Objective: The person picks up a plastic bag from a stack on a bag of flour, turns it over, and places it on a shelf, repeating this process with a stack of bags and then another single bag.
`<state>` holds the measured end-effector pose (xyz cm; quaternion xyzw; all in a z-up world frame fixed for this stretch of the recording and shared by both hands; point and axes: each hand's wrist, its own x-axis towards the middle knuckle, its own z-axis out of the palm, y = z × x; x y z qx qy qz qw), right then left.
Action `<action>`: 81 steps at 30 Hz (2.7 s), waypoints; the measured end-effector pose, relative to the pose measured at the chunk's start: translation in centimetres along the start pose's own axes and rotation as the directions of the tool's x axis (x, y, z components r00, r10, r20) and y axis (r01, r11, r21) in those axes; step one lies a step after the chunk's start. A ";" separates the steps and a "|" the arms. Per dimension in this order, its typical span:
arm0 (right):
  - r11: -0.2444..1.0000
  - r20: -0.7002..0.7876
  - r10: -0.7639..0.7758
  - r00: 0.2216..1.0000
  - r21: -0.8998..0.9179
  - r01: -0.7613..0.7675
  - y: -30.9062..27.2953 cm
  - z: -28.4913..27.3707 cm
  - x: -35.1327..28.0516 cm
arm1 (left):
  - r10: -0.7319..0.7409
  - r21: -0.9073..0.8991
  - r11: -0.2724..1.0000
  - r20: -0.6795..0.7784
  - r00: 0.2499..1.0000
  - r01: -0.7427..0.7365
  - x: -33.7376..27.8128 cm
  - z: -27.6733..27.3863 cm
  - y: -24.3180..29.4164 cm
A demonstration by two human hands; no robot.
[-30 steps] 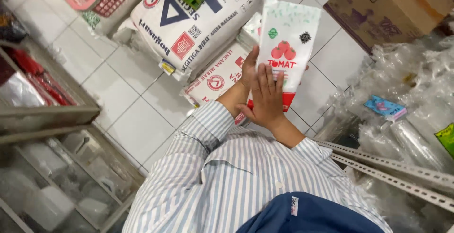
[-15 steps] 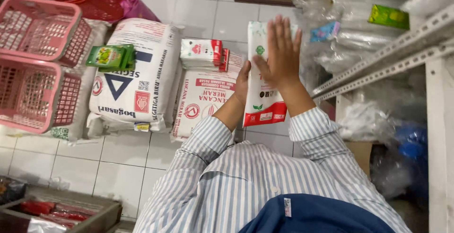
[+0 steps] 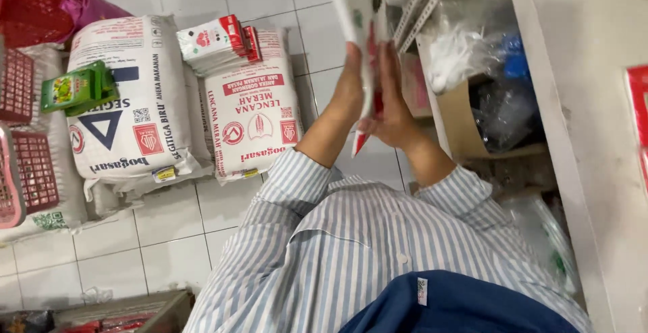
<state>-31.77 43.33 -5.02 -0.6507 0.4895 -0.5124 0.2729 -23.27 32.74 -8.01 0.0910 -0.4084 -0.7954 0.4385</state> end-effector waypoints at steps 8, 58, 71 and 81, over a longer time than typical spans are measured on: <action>0.707 -0.368 0.127 0.921 0.685 0.176 -2.2 -7.3 -4.5 | -0.456 0.639 -0.137 0.638 0.621 -0.757 -9.6 19.6 2.0; 0.020 -0.932 -0.074 0.355 -0.358 -0.934 -5.8 -21.2 -9.2 | -0.646 0.541 0.756 0.707 0.289 0.367 20.1 40.6 -31.4; 0.305 -0.856 -0.043 0.515 -0.503 -0.809 -7.2 -19.8 -7.8 | -0.613 0.473 0.775 0.723 0.317 0.419 23.6 33.2 -34.5; 0.856 -0.481 0.051 0.875 -0.430 -0.286 -2.7 -17.8 -3.1 | -0.429 0.371 0.895 0.554 0.714 0.249 19.0 11.5 -7.3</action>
